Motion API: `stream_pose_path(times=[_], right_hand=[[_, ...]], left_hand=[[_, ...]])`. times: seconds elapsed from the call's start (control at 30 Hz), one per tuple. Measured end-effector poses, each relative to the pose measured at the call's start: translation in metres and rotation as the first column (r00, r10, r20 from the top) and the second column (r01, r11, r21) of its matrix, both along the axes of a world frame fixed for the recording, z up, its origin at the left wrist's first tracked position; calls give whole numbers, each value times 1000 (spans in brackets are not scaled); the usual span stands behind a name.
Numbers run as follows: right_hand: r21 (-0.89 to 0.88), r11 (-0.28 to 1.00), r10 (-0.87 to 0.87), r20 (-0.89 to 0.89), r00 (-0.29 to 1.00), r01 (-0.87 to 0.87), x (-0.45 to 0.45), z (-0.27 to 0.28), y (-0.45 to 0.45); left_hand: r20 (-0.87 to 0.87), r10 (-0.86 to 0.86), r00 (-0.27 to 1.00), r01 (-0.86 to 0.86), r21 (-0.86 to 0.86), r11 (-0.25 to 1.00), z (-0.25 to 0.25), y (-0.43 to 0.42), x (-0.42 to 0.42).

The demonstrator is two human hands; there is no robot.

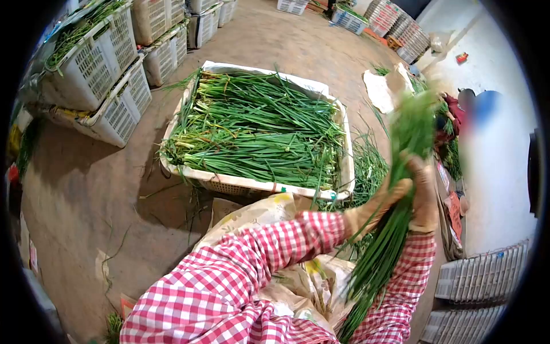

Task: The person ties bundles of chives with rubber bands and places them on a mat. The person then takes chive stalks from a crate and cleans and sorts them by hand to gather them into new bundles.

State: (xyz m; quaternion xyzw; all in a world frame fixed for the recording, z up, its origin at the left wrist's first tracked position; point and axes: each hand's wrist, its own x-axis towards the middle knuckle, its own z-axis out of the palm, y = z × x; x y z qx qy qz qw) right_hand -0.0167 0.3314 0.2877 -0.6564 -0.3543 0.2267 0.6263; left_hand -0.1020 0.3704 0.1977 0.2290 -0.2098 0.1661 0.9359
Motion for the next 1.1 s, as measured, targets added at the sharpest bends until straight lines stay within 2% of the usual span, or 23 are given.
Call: stream_pose_path(times=[0.07,0.13,0.17,0.2,0.23,0.27,0.33,0.37,0.4,0.43,0.53,0.57,0.6,0.7,0.77,0.8,0.83,0.9,0.93,0.97,1.03,1.07,1.1], right_hand=[[-273,950,123,-120,985,-152,5,-43,-13],[-451,850,132,-320,938,-273,0,-111,-35],[-513,801,119,-370,921,-309,-7,-144,-49],[-581,763,116,-308,944,-284,-17,-170,-64],[-683,726,221,118,968,-83,-48,-190,-72],[-703,674,276,523,807,225,-79,-208,-80],[-665,682,278,620,734,303,-115,-225,-91],[-615,691,270,707,654,380,-128,-218,-89],[-660,676,263,632,729,329,-138,-205,-93],[-575,736,287,743,604,357,-144,-207,-100],[-575,783,420,770,481,237,-160,-189,-122],[-608,792,480,665,572,42,-166,-161,-130],[-573,815,514,652,556,-81,-168,-161,-141],[-356,792,611,469,638,-496,-165,-184,-173],[-380,754,488,-221,844,-536,-157,-178,-201],[-412,830,235,-352,906,-376,-157,-184,-207],[-401,837,234,-355,905,-373,-154,-192,-207],[-84,995,27,-312,950,-56,-144,-201,-201],[-88,971,189,-304,934,-225,-134,-191,-197],[43,946,283,-598,750,-323,-145,-183,-192],[352,825,531,-750,394,-441,-153,-196,-176],[461,808,568,-774,280,-366,-160,-211,-172],[534,805,588,-777,225,-259,-163,-220,-166]], left_hand=[[-46,-180,983,167,-211,963,-38,-28,0],[-319,-105,942,-39,-416,909,-86,-54,-7],[-562,40,826,-320,-409,854,-117,-66,4],[-562,-1,827,-279,-412,868,-133,-77,0],[-519,-41,854,-214,-421,882,-151,-79,-9],[-482,-77,873,-159,-429,889,-169,-77,-25],[-426,-145,893,-60,-431,900,-194,-74,-59],[-543,-172,822,-73,-401,913,-159,-70,-72],[-521,-327,788,-40,-573,818,-168,-64,-70],[-467,-351,812,60,-531,845,-166,-57,-72],[-266,-440,858,316,-403,859,-159,-33,-74],[-180,-489,854,388,-406,827,-152,-22,-73],[-241,-418,876,285,-439,852,-133,-14,-77],[-363,-184,913,116,-201,973,-83,27,-92],[-440,-121,890,123,-23,992,-46,66,-111],[-473,-39,880,131,163,978,-23,78,-124],[-518,17,855,152,281,947,-5,88,-137],[-616,101,781,229,434,871,23,103,-167],[-663,93,743,323,477,817,23,108,-182],[-707,92,701,412,506,757,22,107,-196],[-777,75,625,489,464,739,2,92,-226],[-858,116,500,519,404,754,-38,91,-261],[-905,-5,426,546,253,799,-49,82,-270]])
